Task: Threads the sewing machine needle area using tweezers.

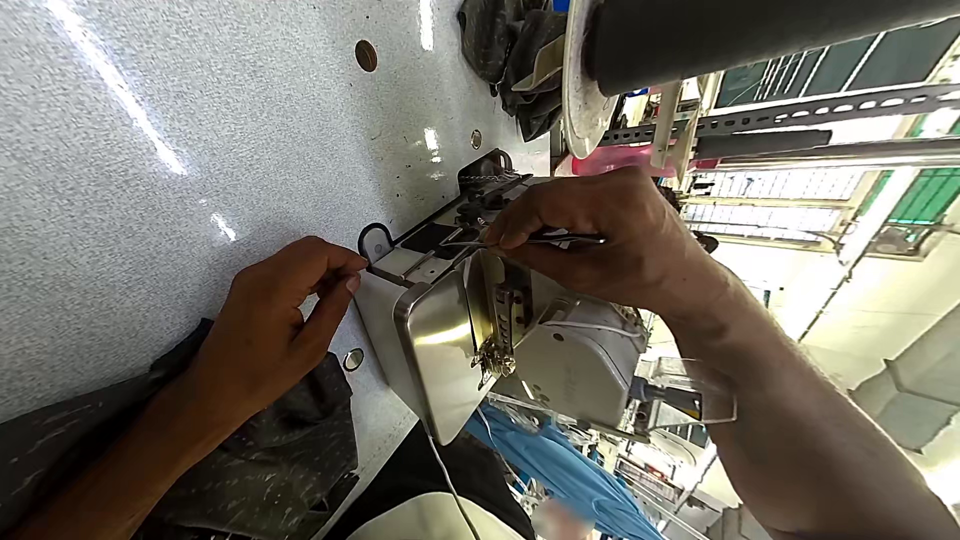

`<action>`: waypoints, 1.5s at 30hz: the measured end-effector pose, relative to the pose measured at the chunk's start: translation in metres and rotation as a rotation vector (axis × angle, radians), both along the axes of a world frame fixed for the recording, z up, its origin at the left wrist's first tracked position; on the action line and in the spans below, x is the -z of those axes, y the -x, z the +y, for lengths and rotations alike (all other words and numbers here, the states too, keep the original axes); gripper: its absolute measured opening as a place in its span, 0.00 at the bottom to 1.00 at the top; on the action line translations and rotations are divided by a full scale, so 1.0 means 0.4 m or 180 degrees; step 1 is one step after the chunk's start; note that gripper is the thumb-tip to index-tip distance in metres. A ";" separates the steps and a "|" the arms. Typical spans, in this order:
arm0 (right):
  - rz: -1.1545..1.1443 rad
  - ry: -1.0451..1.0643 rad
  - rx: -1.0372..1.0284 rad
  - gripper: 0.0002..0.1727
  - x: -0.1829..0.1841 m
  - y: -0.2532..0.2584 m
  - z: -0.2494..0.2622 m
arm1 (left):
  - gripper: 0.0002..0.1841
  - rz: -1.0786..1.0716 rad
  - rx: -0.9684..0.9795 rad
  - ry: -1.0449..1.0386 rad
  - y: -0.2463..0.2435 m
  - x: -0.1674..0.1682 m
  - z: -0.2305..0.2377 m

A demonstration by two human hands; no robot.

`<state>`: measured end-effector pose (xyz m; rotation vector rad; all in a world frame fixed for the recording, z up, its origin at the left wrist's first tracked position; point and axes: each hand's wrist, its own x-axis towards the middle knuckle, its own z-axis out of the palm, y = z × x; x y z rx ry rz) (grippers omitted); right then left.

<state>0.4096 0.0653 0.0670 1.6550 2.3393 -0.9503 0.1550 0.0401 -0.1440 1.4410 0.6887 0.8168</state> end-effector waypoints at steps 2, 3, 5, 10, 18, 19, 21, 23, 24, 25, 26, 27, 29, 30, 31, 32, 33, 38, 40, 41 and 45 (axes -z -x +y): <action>0.0039 -0.0012 -0.0004 0.04 0.002 -0.002 -0.002 | 0.10 0.0008 0.0001 -0.0016 0.000 0.000 -0.001; 0.0059 -0.0016 0.0006 0.04 0.003 -0.004 -0.002 | 0.10 0.0015 0.0000 -0.0024 0.001 0.001 -0.001; 0.0072 -0.0016 0.0049 0.04 0.000 -0.007 -0.003 | 0.10 0.0015 0.0005 -0.0029 0.000 0.001 -0.001; -0.0072 -0.0026 0.0160 0.03 -0.014 -0.008 -0.003 | 0.10 0.0013 0.0003 -0.0024 0.000 0.002 0.000; -0.0127 -0.0088 0.0030 0.04 -0.008 -0.008 -0.004 | 0.10 0.0039 0.0027 -0.0058 0.001 0.003 0.001; -0.0129 -0.0090 0.0031 0.04 -0.007 -0.007 -0.005 | 0.10 0.0025 0.0034 -0.0048 0.002 0.002 0.001; -0.0129 -0.0095 0.0052 0.04 -0.006 -0.006 -0.004 | 0.10 0.0020 0.0042 -0.0023 0.002 0.001 0.002; -0.0135 -0.0084 0.0059 0.04 -0.006 -0.006 -0.003 | 0.10 0.0030 0.0038 -0.0029 0.002 0.000 0.002; -0.0130 -0.0070 0.0059 0.04 -0.006 -0.007 -0.002 | 0.10 0.0033 0.0038 -0.0033 0.002 0.000 0.002; -0.0121 -0.0059 0.0054 0.03 -0.005 -0.008 -0.002 | 0.10 0.0031 0.0037 -0.0035 0.002 0.000 0.002; -0.0114 -0.0042 0.0044 0.03 -0.005 -0.008 -0.001 | 0.10 0.0026 0.0036 -0.0037 0.002 0.000 0.001; -0.0115 -0.0033 0.0043 0.03 -0.005 -0.009 -0.001 | 0.10 0.0019 0.0032 -0.0042 0.002 0.001 0.001; -0.0133 -0.0033 0.0033 0.03 -0.005 -0.008 0.001 | 0.10 0.0003 0.0027 -0.0048 0.002 0.002 0.002; -0.0137 -0.0036 0.0032 0.04 -0.005 -0.007 0.001 | 0.10 -0.0003 0.0024 -0.0042 0.002 0.002 0.002; -0.0127 -0.0040 0.0032 0.04 -0.003 -0.006 0.001 | 0.10 -0.0008 0.0022 -0.0041 0.002 0.002 0.002; -0.0105 -0.0043 0.0034 0.04 -0.001 -0.006 0.000 | 0.10 -0.0007 0.0020 -0.0041 0.002 0.002 0.002; -0.0060 -0.0030 0.0051 0.04 0.000 -0.005 -0.001 | 0.10 -0.0007 0.0016 -0.0042 0.002 0.001 0.002; 0.0090 0.0003 0.0104 0.04 0.005 -0.005 -0.002 | 0.10 0.0043 0.0009 -0.0052 0.002 0.001 0.001; 0.0112 -0.0014 0.0118 0.04 0.002 -0.007 -0.001 | 0.10 0.0041 0.0021 -0.0050 0.002 0.002 0.002; 0.0105 -0.0018 0.0127 0.03 0.000 -0.008 -0.001 | 0.10 0.0031 0.0025 -0.0054 0.002 0.002 0.003; -0.0014 -0.0045 0.0187 0.02 -0.006 -0.011 -0.003 | 0.10 -0.0035 0.0024 -0.0036 0.000 0.006 0.004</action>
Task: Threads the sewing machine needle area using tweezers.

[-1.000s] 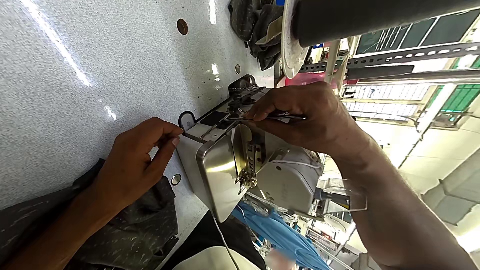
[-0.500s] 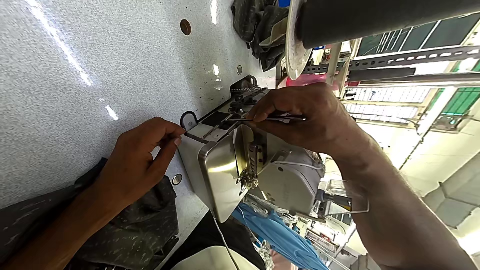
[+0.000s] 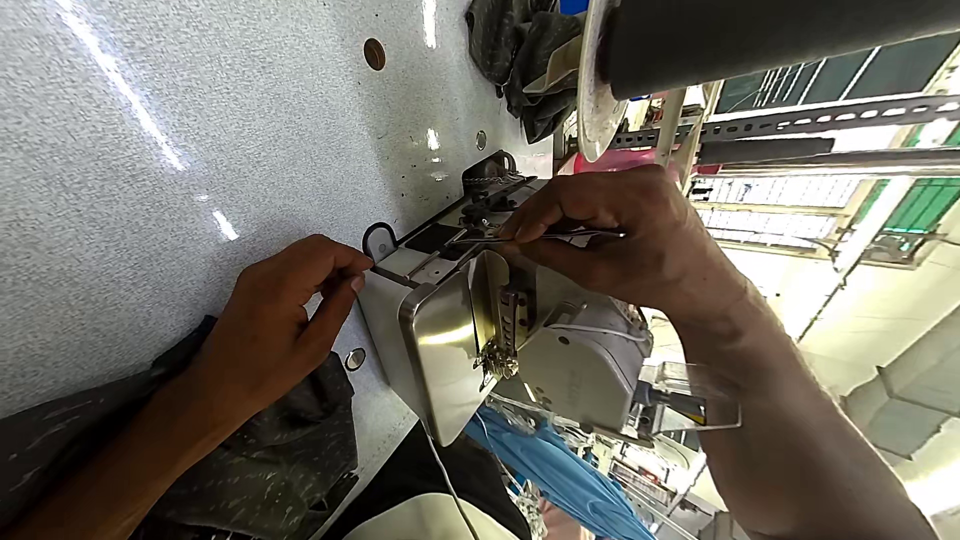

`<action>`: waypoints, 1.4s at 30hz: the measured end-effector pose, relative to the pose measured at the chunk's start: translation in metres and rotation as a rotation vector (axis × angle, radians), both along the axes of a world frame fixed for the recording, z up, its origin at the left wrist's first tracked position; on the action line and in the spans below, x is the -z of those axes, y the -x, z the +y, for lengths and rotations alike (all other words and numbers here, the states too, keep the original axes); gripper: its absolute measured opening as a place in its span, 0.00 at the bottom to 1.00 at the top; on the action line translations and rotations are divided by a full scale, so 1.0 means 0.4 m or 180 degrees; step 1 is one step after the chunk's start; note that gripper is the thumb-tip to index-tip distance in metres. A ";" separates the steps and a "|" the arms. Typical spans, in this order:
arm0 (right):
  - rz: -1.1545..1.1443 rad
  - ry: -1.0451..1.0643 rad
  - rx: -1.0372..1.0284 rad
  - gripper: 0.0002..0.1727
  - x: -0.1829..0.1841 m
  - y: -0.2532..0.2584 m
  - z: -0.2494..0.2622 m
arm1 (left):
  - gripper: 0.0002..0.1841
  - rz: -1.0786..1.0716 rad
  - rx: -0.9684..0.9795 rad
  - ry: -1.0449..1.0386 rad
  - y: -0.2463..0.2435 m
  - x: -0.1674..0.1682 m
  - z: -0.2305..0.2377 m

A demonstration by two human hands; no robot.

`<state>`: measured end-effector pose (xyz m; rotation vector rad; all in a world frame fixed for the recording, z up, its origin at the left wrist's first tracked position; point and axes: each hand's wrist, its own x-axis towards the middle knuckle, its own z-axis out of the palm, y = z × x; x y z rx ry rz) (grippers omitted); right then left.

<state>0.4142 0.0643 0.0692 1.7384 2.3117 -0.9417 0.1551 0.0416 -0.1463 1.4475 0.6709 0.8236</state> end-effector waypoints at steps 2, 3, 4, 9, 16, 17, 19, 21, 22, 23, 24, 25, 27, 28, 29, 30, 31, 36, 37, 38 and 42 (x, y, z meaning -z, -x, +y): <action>-0.0061 0.0007 0.0018 0.02 -0.001 0.002 0.000 | 0.10 0.0002 0.0007 0.0003 0.000 0.001 0.001; -0.0092 0.0007 0.0011 0.02 -0.001 0.003 0.000 | 0.11 0.0005 0.0013 0.0000 0.000 0.001 0.001; -0.0116 0.0014 -0.0007 0.02 0.000 0.003 0.000 | 0.11 0.0008 0.0013 -0.0002 0.000 0.000 0.001; -0.0086 0.0011 -0.0050 0.03 0.003 0.002 0.001 | 0.10 -0.0011 0.0005 0.0003 0.000 0.001 0.000; 0.0065 0.0004 -0.0074 0.04 0.010 0.002 -0.001 | 0.10 0.0000 0.0009 -0.0027 0.001 0.001 0.000; 0.0114 0.0018 -0.0068 0.04 0.012 0.002 0.000 | 0.11 0.0010 0.0007 -0.0026 0.002 0.001 0.000; 0.0164 0.0034 -0.0059 0.03 0.015 0.001 0.001 | 0.10 0.0016 0.0011 -0.0014 0.002 0.000 0.000; 0.0182 0.0044 -0.0049 0.03 0.017 -0.001 0.001 | 0.11 0.0003 0.0020 -0.0012 0.002 0.002 0.001; 0.0192 0.0037 -0.0045 0.03 0.017 -0.002 0.001 | 0.11 -0.0005 0.0019 -0.0013 0.001 0.002 0.001; 0.0186 0.0031 -0.0035 0.03 0.016 -0.002 0.000 | 0.11 -0.0014 0.0020 -0.0011 0.001 0.003 0.001; 0.0183 0.0027 -0.0010 0.03 0.014 -0.003 -0.001 | 0.10 -0.0027 0.0017 -0.0008 0.001 0.003 0.002; 0.0176 0.0022 0.0011 0.03 0.012 -0.004 -0.001 | 0.10 -0.0029 0.0012 -0.0009 0.000 0.003 0.002; 0.0141 -0.0002 0.0051 0.02 0.007 -0.005 -0.003 | 0.10 -0.0025 0.0008 -0.0007 0.001 0.002 0.001; 0.0123 -0.0013 0.0071 0.02 0.006 -0.005 -0.005 | 0.10 -0.0025 0.0013 -0.0009 0.002 0.002 0.001; 0.0109 -0.0028 0.0090 0.02 0.006 -0.006 -0.006 | 0.10 -0.0031 0.0019 -0.0011 0.001 0.002 0.002; 0.0095 -0.0038 0.0094 0.02 0.006 -0.006 -0.007 | 0.10 -0.0029 0.0022 -0.0012 0.000 0.001 0.003; 0.0086 -0.0037 0.0088 0.02 0.005 -0.006 -0.007 | 0.11 -0.0018 0.0024 -0.0018 0.000 0.001 0.003; 0.0001 -0.0005 0.0016 0.02 0.006 -0.005 -0.004 | 0.10 0.0084 0.0021 -0.0023 0.003 -0.003 0.000; 0.0008 -0.0010 0.0007 0.02 0.007 -0.005 -0.005 | 0.10 0.0085 0.0025 -0.0027 0.003 -0.003 0.000; 0.0019 -0.0016 -0.0003 0.03 0.007 -0.005 -0.005 | 0.10 0.0082 0.0027 -0.0028 0.003 -0.003 0.000; 0.0024 -0.0003 -0.0034 0.03 0.007 -0.001 -0.004 | 0.10 0.0071 0.0026 -0.0047 0.005 -0.004 0.001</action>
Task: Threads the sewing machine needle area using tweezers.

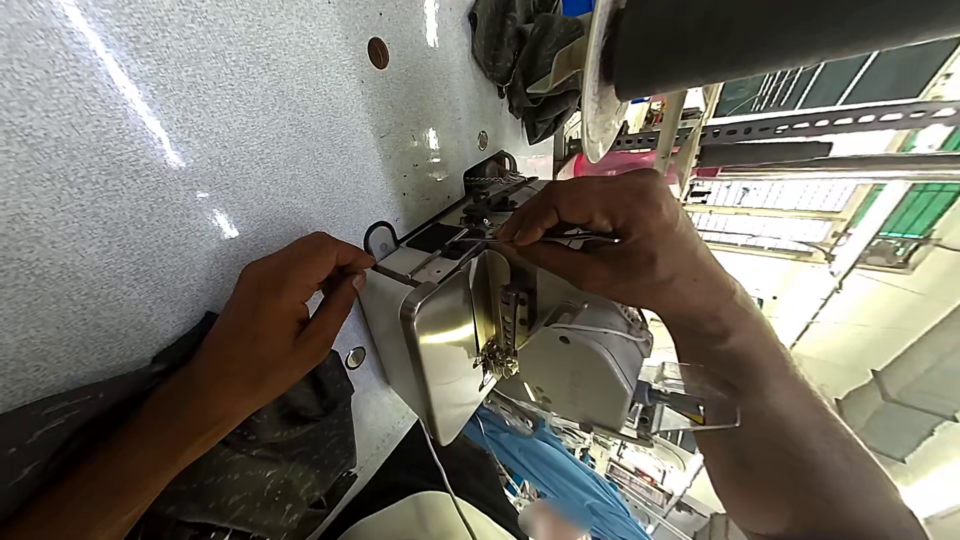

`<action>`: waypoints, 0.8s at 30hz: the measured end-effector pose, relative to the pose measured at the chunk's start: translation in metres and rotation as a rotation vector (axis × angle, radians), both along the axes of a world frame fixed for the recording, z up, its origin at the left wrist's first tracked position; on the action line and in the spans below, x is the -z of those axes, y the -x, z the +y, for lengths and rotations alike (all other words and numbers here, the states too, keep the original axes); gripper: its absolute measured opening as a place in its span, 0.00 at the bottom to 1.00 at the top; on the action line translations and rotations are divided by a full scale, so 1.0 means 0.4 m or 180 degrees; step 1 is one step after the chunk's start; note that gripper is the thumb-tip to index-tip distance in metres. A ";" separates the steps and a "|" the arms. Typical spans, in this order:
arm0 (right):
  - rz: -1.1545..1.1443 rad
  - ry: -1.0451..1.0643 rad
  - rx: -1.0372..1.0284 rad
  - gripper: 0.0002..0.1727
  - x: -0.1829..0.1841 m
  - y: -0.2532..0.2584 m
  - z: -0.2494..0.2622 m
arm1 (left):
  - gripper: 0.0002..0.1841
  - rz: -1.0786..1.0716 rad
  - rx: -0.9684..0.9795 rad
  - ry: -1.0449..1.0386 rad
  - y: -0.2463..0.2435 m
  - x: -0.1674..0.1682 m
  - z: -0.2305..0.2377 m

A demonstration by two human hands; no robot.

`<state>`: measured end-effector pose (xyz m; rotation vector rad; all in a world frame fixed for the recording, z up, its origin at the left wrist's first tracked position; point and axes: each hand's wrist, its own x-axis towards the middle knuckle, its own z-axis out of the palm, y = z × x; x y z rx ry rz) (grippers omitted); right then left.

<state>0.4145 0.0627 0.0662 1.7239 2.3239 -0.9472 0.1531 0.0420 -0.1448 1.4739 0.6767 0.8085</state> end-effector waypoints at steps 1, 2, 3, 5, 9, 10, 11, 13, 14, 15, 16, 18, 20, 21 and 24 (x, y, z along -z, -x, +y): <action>-0.0001 -0.0006 -0.0014 0.04 0.001 0.000 0.001 | 0.10 0.0003 -0.0004 -0.0001 0.000 0.000 0.000; 0.0014 -0.0008 -0.0016 0.04 0.001 0.000 0.001 | 0.10 0.0005 -0.0008 0.0004 -0.001 0.001 0.000; 0.0037 -0.0004 -0.0012 0.04 0.002 0.000 0.001 | 0.10 0.0006 -0.0010 0.0011 -0.002 0.001 0.000; 0.0109 0.0030 0.0006 0.03 0.003 0.001 0.001 | 0.10 -0.0030 -0.0017 0.0042 -0.004 0.003 0.000; 0.0201 0.0025 0.0034 0.03 0.008 0.001 0.000 | 0.10 -0.0035 0.0000 0.0037 -0.003 0.005 0.001; 0.0211 0.0013 0.0044 0.03 0.009 0.000 -0.001 | 0.10 -0.0038 -0.0003 0.0032 -0.004 0.005 0.001; 0.0214 -0.0005 0.0056 0.03 0.008 -0.001 -0.002 | 0.10 -0.0054 -0.0005 0.0037 -0.004 0.005 0.001; 0.0170 -0.0034 0.0088 0.02 0.002 -0.003 -0.003 | 0.10 -0.0065 -0.0002 0.0045 -0.004 0.006 0.001; 0.0156 -0.0050 0.0113 0.02 0.000 -0.004 -0.004 | 0.10 -0.0064 -0.0001 0.0047 -0.003 0.006 0.001; 0.0146 -0.0069 0.0134 0.02 -0.001 -0.005 -0.005 | 0.10 -0.0055 0.0001 0.0043 -0.002 0.006 0.000; 0.0134 -0.0085 0.0166 0.02 -0.001 -0.005 -0.006 | 0.10 -0.0030 0.0008 0.0030 -0.001 0.004 0.000; 0.0107 -0.0061 0.0229 0.02 -0.002 -0.004 -0.007 | 0.11 -0.0005 0.0018 0.0008 0.001 0.002 0.001; 0.0101 -0.0052 0.0205 0.02 -0.003 -0.005 -0.006 | 0.11 0.0003 0.0016 0.0001 0.000 0.001 0.002; 0.0102 -0.0056 0.0186 0.02 -0.003 -0.006 -0.006 | 0.11 -0.0005 0.0011 0.0003 -0.001 0.002 0.002; 0.0111 -0.0036 0.0194 0.03 -0.004 -0.006 -0.007 | 0.10 -0.0027 0.0004 0.0012 -0.001 0.001 0.001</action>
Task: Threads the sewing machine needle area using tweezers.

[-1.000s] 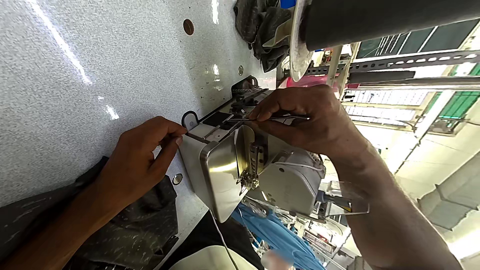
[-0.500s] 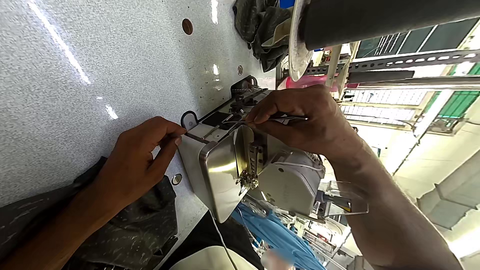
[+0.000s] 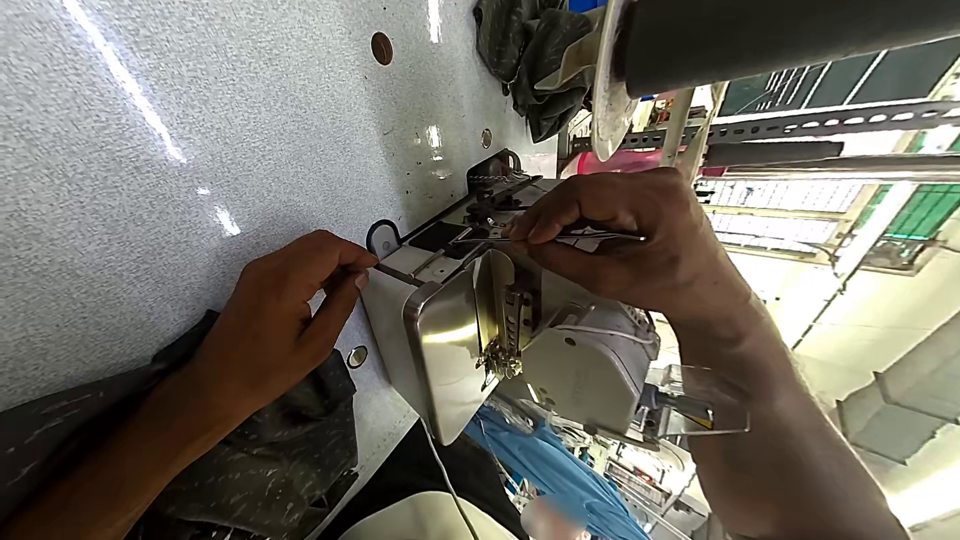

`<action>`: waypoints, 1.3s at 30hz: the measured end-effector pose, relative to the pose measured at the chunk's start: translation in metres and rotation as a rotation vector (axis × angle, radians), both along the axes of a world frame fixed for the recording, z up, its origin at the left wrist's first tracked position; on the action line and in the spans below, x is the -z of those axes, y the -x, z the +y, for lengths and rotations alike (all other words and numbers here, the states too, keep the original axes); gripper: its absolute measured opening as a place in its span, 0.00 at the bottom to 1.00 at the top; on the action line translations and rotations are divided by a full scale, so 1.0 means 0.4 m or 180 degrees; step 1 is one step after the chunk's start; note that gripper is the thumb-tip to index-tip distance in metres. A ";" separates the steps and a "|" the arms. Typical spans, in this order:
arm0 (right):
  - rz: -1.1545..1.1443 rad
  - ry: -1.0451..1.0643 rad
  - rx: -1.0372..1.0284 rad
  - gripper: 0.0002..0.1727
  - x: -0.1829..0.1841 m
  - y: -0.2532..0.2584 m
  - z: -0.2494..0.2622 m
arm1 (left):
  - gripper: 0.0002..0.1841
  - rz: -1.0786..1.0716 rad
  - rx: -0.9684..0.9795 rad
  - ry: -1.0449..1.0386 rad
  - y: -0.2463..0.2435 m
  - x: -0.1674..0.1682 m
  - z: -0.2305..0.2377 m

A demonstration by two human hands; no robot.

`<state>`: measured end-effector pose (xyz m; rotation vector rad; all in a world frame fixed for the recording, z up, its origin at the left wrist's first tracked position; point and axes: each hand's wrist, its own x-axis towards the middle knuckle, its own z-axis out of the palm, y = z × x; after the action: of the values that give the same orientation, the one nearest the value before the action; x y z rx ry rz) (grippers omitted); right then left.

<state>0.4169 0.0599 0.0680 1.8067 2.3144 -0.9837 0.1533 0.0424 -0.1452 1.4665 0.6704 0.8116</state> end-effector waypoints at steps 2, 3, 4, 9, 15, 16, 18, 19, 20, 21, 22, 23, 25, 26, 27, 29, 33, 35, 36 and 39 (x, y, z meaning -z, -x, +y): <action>-0.0009 0.0027 0.0013 0.02 0.000 0.000 -0.001 | 0.10 0.0007 -0.0006 -0.0006 0.000 0.001 0.000; -0.0009 0.0041 0.0017 0.02 0.001 0.000 -0.001 | 0.10 0.0018 -0.0006 -0.0010 -0.001 0.001 0.000; -0.0006 0.0053 0.0020 0.02 0.001 -0.001 0.000 | 0.11 0.0028 -0.0003 -0.0011 -0.001 0.001 0.000; 0.0004 0.0069 0.0019 0.01 0.003 -0.002 0.001 | 0.11 -0.0006 -0.0026 0.0011 -0.004 0.004 0.000; 0.0041 0.0089 -0.0016 0.02 0.007 0.001 0.002 | 0.11 -0.0001 -0.0029 0.0038 -0.004 0.002 0.000; 0.0052 0.0094 -0.0010 0.02 0.008 0.002 0.002 | 0.11 0.0007 -0.0027 0.0039 -0.004 0.002 0.000; 0.0082 0.0115 -0.0015 0.02 0.009 0.003 0.004 | 0.11 -0.0005 -0.0027 0.0040 -0.004 0.003 0.000; 0.0100 0.0123 -0.0022 0.02 0.010 0.004 0.004 | 0.10 -0.0020 -0.0016 0.0044 -0.003 0.004 0.000; 0.0114 0.0128 -0.0034 0.02 0.010 0.003 0.004 | 0.10 -0.0034 -0.0011 0.0038 -0.003 0.004 -0.001; 0.0108 0.0126 -0.0044 0.01 0.010 0.002 0.004 | 0.10 -0.0041 -0.0016 0.0030 -0.003 0.004 -0.001; 0.0069 0.0118 -0.0042 0.01 0.007 0.002 0.003 | 0.10 -0.0038 -0.0021 0.0023 -0.003 0.004 0.000; 0.0026 0.0104 -0.0019 0.01 0.004 0.002 0.003 | 0.10 -0.0043 -0.0024 0.0032 -0.003 0.005 0.000; 0.0005 0.0067 0.0053 0.01 0.002 0.000 0.000 | 0.10 -0.0078 -0.0021 0.0057 -0.003 0.006 -0.001; 0.0009 0.0054 0.0081 0.01 0.002 -0.001 -0.001 | 0.10 -0.0089 -0.0019 0.0061 -0.004 0.006 -0.001; 0.0020 0.0045 0.0095 0.01 0.003 -0.002 -0.002 | 0.10 -0.0088 -0.0022 0.0062 -0.004 0.005 -0.001; 0.0013 0.0060 0.0067 0.01 0.005 -0.003 -0.001 | 0.10 -0.0066 -0.0020 0.0069 -0.003 0.005 -0.001; 0.0029 0.0097 0.0048 0.00 0.006 -0.001 0.003 | 0.10 -0.0066 -0.0027 0.0068 -0.003 0.004 0.000; 0.0031 0.0077 0.0026 0.01 0.005 0.000 0.001 | 0.10 -0.0059 -0.0014 0.0057 -0.002 0.004 0.000; 0.0050 0.0070 0.0028 0.01 0.005 -0.001 0.001 | 0.10 -0.0059 -0.0010 0.0056 -0.002 0.004 0.000; 0.0077 0.0068 0.0057 0.01 0.004 -0.002 0.000 | 0.10 -0.0063 -0.0024 0.0056 -0.003 0.006 0.000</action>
<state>0.4175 0.0599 0.0665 1.8208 2.2962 -1.0347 0.1546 0.0423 -0.1475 1.4391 0.6670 0.8232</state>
